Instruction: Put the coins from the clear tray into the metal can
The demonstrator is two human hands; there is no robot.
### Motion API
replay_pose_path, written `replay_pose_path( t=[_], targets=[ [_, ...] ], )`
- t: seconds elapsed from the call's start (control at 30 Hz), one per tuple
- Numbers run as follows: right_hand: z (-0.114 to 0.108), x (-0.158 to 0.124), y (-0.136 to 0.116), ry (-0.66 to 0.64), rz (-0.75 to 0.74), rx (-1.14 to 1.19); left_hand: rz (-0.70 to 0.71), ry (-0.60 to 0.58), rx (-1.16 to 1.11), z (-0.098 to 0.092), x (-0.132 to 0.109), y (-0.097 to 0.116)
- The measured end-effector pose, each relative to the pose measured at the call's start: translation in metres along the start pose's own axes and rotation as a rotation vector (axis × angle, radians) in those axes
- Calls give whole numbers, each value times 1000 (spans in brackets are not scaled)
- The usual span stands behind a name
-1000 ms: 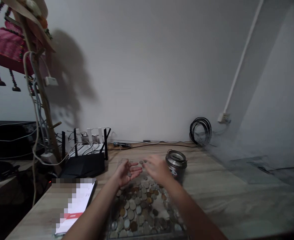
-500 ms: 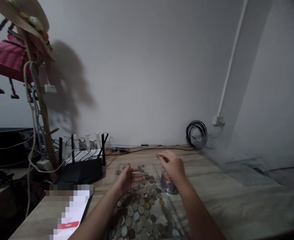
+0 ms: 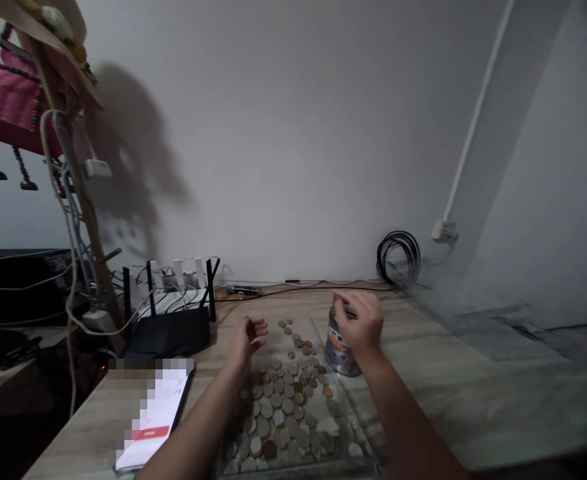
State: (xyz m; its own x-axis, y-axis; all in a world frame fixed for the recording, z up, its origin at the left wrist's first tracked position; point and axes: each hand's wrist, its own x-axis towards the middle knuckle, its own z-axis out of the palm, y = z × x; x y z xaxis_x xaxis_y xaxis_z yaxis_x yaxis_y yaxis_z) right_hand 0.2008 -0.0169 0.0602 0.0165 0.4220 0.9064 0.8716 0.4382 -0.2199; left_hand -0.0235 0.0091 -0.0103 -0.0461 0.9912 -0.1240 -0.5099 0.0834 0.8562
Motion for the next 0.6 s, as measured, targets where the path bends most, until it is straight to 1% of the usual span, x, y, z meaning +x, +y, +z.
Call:
replay_pose_path(
  t=[0.03, 0.07, 0.17, 0.2, 0.23, 0.27, 0.3, 0.33, 0.4, 0.5, 0.6],
  targets=[
    [10, -6, -13, -107, -48, 51, 53, 49, -25, -2, 2, 3],
    [20, -13, -25, -272, -86, 92, 96, 91, -41, -5, 4, 5],
    [49, -42, -54, -877, -147, 111, 176, 162, -37, -12, 10, 10],
    [53, -53, -59, -1066, -155, 102, 185, 172, -26, -14, 12, 10],
    [55, -64, -63, -1219, -152, 90, 179, 178, -15, -15, 13, 10],
    [53, -74, -65, -1332, -141, 77, 159, 180, -5, -16, 14, 9],
    [48, -82, -66, -1404, -130, 68, 131, 177, 0, -16, 14, 8],
    [41, -88, -65, -1436, -126, 68, 101, 168, 4, -16, 15, 6],
    [23, -93, -63, -1431, -155, 104, 50, 136, 9, -15, 14, 4],
    [1, -88, -59, -1390, -236, 197, 29, 76, 38, -13, 14, 1],
    [-5, -80, -55, -1393, -253, 217, 19, 15, 99, -12, 14, -1]
  ],
)
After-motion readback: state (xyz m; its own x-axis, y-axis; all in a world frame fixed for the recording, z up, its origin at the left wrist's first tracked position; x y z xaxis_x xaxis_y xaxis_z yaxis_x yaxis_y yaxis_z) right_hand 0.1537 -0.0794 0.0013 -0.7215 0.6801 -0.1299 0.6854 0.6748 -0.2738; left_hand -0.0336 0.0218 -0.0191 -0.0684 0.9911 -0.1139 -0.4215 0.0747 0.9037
